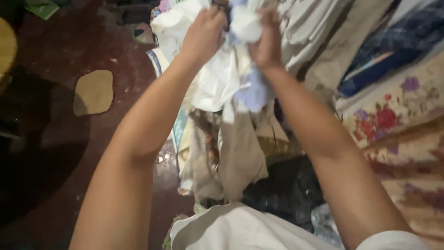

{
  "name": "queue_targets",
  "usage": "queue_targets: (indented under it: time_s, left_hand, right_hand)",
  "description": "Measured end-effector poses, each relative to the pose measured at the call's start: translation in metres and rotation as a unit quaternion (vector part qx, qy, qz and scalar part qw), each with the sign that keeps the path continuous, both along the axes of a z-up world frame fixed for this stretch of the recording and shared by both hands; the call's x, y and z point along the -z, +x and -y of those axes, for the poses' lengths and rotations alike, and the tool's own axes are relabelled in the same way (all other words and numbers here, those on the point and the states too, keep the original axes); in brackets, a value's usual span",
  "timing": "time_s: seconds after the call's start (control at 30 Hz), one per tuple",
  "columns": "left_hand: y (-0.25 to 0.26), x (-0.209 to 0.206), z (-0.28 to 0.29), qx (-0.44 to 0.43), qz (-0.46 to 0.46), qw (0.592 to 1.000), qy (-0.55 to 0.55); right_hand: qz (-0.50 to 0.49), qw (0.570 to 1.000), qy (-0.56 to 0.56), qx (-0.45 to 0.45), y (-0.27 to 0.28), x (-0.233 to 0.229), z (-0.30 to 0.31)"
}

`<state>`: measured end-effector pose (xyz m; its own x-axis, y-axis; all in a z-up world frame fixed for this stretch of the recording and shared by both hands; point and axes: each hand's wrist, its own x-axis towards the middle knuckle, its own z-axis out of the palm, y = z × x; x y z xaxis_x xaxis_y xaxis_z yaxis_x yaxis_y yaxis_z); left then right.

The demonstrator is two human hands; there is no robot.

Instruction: The person picks up clothes from a wooden bench, carries them across the room, and places them onto a cushioned surface by hand, also hanging a garment onto a clothes hanger.

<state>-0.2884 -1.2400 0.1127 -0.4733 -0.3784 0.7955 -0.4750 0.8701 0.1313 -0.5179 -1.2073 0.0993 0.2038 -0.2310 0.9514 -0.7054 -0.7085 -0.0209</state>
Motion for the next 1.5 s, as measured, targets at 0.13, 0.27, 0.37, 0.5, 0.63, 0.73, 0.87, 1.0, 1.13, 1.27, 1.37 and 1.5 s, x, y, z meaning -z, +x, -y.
queue_targets:
  time_s: [0.13, 0.27, 0.37, 0.5, 0.63, 0.73, 0.87, 1.0, 1.13, 1.27, 1.37, 1.5]
  left_hand:
    - [-0.002, 0.066, 0.027, -0.028, 0.044, 0.994, 0.093]
    - [0.002, 0.134, 0.025, -0.027, 0.079, 0.984, 0.154]
    - [0.001, 0.169, 0.015, -0.063, 0.156, 0.955, 0.246]
    - [0.003, 0.197, 0.006, -0.070, 0.163, 0.942, 0.285]
    - [0.007, 0.196, 0.001, -0.063, 0.146, 0.949, 0.272]
    - [0.006, 0.183, -0.013, -0.117, 0.158, 0.925, 0.325]
    - [0.011, 0.166, -0.038, -0.146, 0.145, 0.935, 0.290]
    - [0.026, 0.141, -0.068, -0.117, 0.143, 0.951, 0.247]
    - [0.038, 0.111, -0.117, -0.059, 0.273, 0.908, 0.312]
    - [0.047, 0.093, -0.160, -0.031, 0.381, 0.846, 0.373]
    - [0.054, 0.103, -0.173, -0.030, 0.460, 0.793, 0.399]
    - [0.063, 0.147, -0.165, 0.008, 0.399, 0.863, 0.308]
  right_hand:
    - [0.018, 0.973, 0.228, 0.021, 0.007, 0.069, 0.020]
    - [0.004, 0.921, 0.389, 0.023, 0.009, 0.135, 0.025]
    - [-0.066, 0.917, 0.392, 0.045, 0.011, 0.177, 0.033]
    - [-0.083, 0.888, 0.452, 0.014, 0.013, 0.202, 0.026]
    - [-0.088, 0.883, 0.460, 0.021, 0.015, 0.190, 0.021]
    - [-0.108, 0.888, 0.446, 0.027, 0.014, 0.169, 0.011]
    - [-0.137, 0.884, 0.441, 0.072, 0.014, 0.140, -0.024]
    - [-0.172, 0.889, 0.423, 0.047, 0.020, 0.115, -0.068]
    - [-0.219, 0.841, 0.493, 0.048, 0.030, 0.098, -0.112]
    - [-0.335, 0.754, 0.562, 0.056, 0.042, 0.102, -0.145]
    - [-0.392, 0.716, 0.574, 0.062, 0.045, 0.113, -0.162]
    - [-0.407, 0.731, 0.542, 0.081, 0.049, 0.137, -0.169]
